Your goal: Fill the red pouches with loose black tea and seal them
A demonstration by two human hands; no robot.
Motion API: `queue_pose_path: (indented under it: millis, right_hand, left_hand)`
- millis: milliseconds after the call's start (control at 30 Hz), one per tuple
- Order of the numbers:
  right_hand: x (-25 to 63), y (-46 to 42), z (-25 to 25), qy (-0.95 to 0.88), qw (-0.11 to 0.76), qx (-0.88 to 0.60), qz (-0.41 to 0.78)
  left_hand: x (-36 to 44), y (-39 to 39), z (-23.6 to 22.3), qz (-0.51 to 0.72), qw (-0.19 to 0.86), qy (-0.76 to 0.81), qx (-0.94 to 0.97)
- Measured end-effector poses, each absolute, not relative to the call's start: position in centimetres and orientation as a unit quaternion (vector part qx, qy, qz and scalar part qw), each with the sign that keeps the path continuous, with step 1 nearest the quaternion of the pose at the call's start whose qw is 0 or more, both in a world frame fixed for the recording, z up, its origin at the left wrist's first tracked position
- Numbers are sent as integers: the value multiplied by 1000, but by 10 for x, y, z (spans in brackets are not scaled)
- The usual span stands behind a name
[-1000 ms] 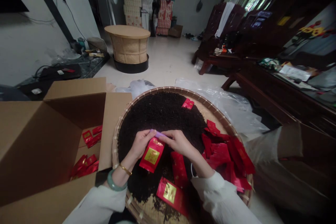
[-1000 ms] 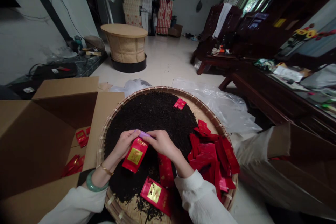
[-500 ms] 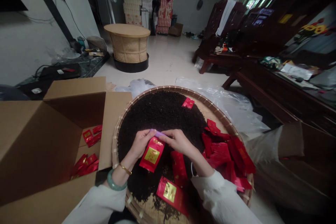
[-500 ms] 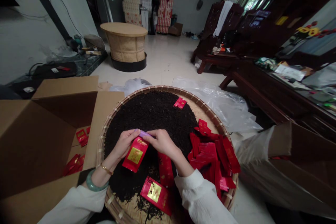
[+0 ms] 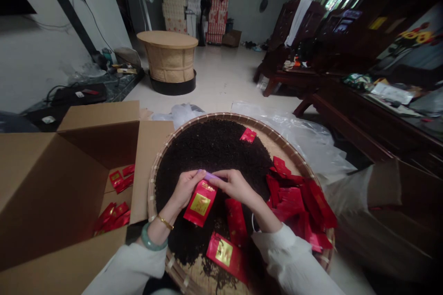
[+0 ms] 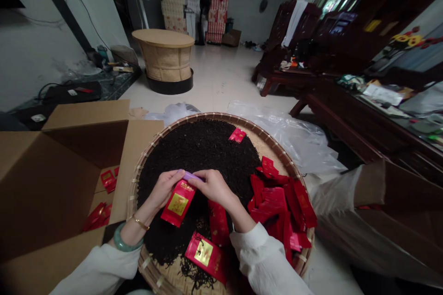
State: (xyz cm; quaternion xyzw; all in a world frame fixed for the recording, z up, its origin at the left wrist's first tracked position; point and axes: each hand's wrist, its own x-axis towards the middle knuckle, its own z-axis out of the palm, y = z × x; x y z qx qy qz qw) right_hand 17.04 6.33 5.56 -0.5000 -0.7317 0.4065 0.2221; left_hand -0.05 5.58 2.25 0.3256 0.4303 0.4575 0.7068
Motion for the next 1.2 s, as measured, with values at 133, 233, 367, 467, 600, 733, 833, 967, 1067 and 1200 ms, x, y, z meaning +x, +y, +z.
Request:
queue_pose_path:
  millis: [133, 233, 367, 467, 600, 733, 833, 967, 1067, 1200]
  right_hand:
    - [170, 65, 55, -737, 224, -508, 386]
    - [172, 67, 54, -725, 233, -512, 398]
    - [180, 71, 52, -677, 275, -535, 424]
    - [193, 73, 45, -666, 287, -597, 343]
    - [207, 74, 29, -677, 209, -675, 207]
    - [201, 70, 22, -705, 247, -650, 141]
    - [182, 65, 24, -706, 348, -580, 211]
    - [161, 61, 27, -664, 414, -533, 323]
    - [158, 60, 26, -639, 431, -531, 353]
    - [163, 59, 25, -626, 429, -524, 386]
  left_hand:
    - [1, 55, 27, 452, 720, 422, 315]
    - [1, 55, 30, 425, 735, 421, 318]
    - [0, 56, 31, 416, 737, 427, 319]
    - [0, 57, 30, 430, 722, 447, 307]
    - [0, 57, 26, 454, 704, 464, 289]
    - [0, 57, 23, 470, 685, 462, 309]
    - [0, 57, 24, 479, 672, 462, 325]
    - [0, 56, 27, 484, 672, 454, 329]
    - [0, 56, 27, 480, 673, 453, 334]
    - [-1, 57, 25, 473, 670, 453, 349]
